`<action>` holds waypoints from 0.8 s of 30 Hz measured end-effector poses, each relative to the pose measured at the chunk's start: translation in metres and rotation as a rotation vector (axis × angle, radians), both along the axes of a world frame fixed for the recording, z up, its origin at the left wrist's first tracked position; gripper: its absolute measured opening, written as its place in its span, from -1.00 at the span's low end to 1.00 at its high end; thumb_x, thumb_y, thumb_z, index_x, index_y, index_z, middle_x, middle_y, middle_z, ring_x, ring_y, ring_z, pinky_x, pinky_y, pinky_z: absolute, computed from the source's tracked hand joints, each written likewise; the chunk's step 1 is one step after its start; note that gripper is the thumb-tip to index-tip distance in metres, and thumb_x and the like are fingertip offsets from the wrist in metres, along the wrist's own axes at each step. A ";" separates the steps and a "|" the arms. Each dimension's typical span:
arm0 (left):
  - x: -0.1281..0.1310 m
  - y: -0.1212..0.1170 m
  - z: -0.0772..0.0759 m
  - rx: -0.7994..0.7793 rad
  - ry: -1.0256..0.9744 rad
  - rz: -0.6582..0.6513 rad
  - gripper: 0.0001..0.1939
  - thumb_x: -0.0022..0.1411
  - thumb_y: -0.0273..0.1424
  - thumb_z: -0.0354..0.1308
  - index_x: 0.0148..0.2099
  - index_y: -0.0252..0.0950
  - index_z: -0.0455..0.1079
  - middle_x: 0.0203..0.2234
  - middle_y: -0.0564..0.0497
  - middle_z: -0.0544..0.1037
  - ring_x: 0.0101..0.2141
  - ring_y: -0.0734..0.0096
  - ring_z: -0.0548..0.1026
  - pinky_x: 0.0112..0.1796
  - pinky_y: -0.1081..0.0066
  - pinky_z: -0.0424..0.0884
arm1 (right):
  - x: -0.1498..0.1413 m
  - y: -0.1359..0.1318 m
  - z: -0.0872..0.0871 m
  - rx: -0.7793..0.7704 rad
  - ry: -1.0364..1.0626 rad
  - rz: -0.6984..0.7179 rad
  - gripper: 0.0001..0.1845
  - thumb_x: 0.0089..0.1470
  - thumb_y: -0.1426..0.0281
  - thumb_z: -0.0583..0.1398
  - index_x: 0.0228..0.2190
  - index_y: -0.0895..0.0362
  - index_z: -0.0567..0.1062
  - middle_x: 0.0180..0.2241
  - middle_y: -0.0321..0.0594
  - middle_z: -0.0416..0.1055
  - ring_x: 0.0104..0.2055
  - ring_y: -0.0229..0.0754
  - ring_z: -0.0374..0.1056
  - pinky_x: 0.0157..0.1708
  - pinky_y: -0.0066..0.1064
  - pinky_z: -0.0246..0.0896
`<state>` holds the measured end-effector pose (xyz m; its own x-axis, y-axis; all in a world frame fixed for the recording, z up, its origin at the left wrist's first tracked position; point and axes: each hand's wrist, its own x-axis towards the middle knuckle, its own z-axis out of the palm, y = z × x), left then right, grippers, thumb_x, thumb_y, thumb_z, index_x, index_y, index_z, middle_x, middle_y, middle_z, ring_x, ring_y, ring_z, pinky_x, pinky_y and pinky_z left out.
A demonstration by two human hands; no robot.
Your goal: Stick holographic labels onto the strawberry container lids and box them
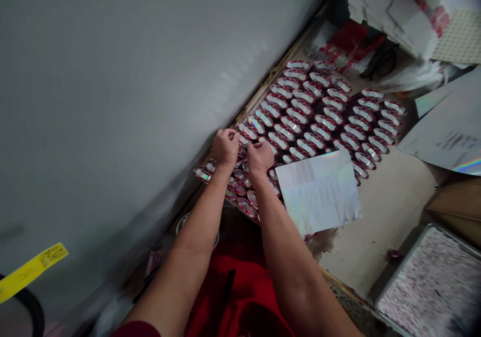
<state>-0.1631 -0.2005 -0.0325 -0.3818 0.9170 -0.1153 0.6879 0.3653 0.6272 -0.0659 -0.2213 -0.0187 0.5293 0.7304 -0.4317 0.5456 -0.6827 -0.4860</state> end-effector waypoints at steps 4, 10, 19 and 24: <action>0.004 0.007 0.001 -0.039 -0.069 0.125 -0.57 0.20 -0.41 0.30 0.13 -0.26 0.48 -0.25 -0.09 0.65 -0.19 0.15 0.58 -0.09 0.27 0.41 | 0.008 0.004 0.000 -0.029 0.023 0.008 -0.90 0.01 0.31 0.26 -0.43 0.07 0.58 -0.39 -0.13 0.57 -0.32 -0.02 0.46 -0.25 -0.31 0.25; -0.004 0.018 0.002 -0.127 -0.286 0.198 -0.73 0.05 -0.46 0.37 -0.14 -0.27 0.62 -0.36 -0.09 0.68 -0.30 0.18 0.60 -0.20 0.30 0.43 | 0.026 -0.003 0.000 0.225 0.207 -0.165 -0.70 -0.06 0.15 0.32 -0.57 0.07 0.44 -0.54 -0.30 0.45 -0.43 -0.14 0.36 -0.29 -0.36 0.23; -0.010 -0.086 0.040 -0.086 -1.033 0.203 -0.39 0.12 0.15 0.33 -0.06 -0.26 0.49 -0.27 -0.06 0.63 -0.36 0.40 0.58 -0.31 0.43 0.50 | 0.023 0.002 0.005 0.354 0.330 -0.266 -0.65 -0.08 0.11 0.35 -0.55 0.10 0.43 -0.54 -0.33 0.43 -0.43 -0.20 0.33 -0.28 -0.38 0.26; 0.004 -0.101 0.034 0.048 -1.084 0.283 -0.41 -0.19 -0.11 0.58 -0.18 -0.27 0.45 -0.30 0.01 0.60 -0.31 0.44 0.56 -0.17 0.39 0.53 | 0.018 -0.002 -0.006 0.346 0.344 -0.261 -0.62 -0.10 0.08 0.36 -0.55 0.11 0.43 -0.55 -0.35 0.41 -0.45 -0.21 0.33 -0.30 -0.38 0.27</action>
